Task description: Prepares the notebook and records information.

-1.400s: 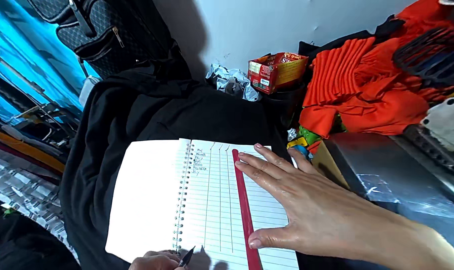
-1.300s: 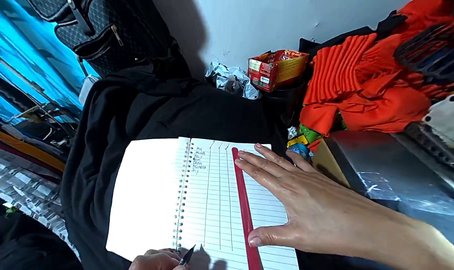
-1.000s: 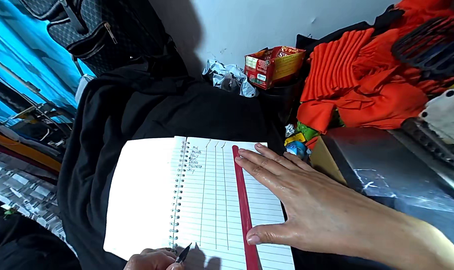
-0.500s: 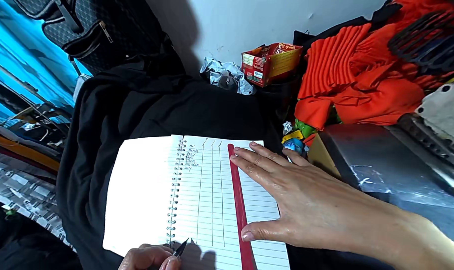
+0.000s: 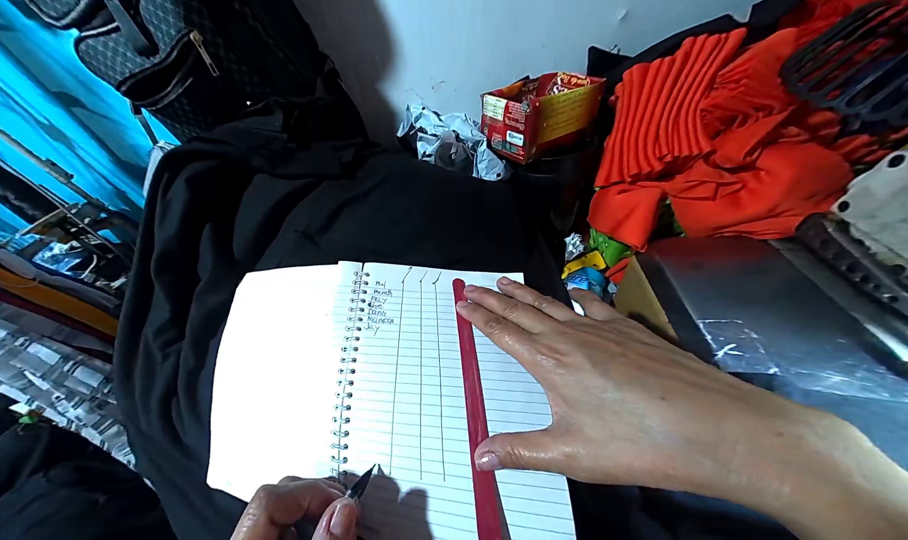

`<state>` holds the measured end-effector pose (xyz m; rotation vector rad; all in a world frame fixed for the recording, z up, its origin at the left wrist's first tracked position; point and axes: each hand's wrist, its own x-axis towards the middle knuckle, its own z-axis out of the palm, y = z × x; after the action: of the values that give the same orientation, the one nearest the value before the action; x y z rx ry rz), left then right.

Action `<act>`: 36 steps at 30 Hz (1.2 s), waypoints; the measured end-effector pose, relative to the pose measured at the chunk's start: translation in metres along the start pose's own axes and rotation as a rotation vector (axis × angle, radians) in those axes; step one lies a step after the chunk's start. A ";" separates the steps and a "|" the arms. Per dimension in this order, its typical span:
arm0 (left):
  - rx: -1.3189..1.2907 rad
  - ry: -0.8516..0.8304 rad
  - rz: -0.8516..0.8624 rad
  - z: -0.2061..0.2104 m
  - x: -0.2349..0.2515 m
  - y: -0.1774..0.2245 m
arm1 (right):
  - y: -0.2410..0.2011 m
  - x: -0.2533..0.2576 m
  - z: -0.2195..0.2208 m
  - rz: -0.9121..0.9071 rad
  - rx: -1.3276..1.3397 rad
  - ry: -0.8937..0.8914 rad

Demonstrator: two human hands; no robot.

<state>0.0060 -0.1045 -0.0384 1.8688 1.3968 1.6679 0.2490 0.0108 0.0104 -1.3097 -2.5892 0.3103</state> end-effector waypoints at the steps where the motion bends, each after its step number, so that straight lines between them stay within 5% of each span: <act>1: 0.002 -0.001 -0.001 0.000 0.000 0.000 | -0.001 0.000 0.000 0.003 -0.006 0.001; 12: 0.115 -0.046 0.077 -0.002 0.007 0.009 | -0.012 0.005 -0.012 0.095 -0.016 -0.156; 19: 0.184 -0.040 0.237 0.027 0.073 0.021 | -0.010 0.007 -0.011 0.093 -0.002 -0.166; 26: 0.070 -0.241 0.027 0.076 0.150 0.010 | -0.010 0.008 -0.011 0.085 -0.008 -0.201; 36: 0.206 -0.219 0.093 0.087 0.155 -0.009 | -0.008 0.008 -0.010 0.065 0.006 -0.201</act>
<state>0.0578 0.0540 0.0242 2.1848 1.4557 1.3504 0.2411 0.0136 0.0231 -1.4306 -2.7089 0.4842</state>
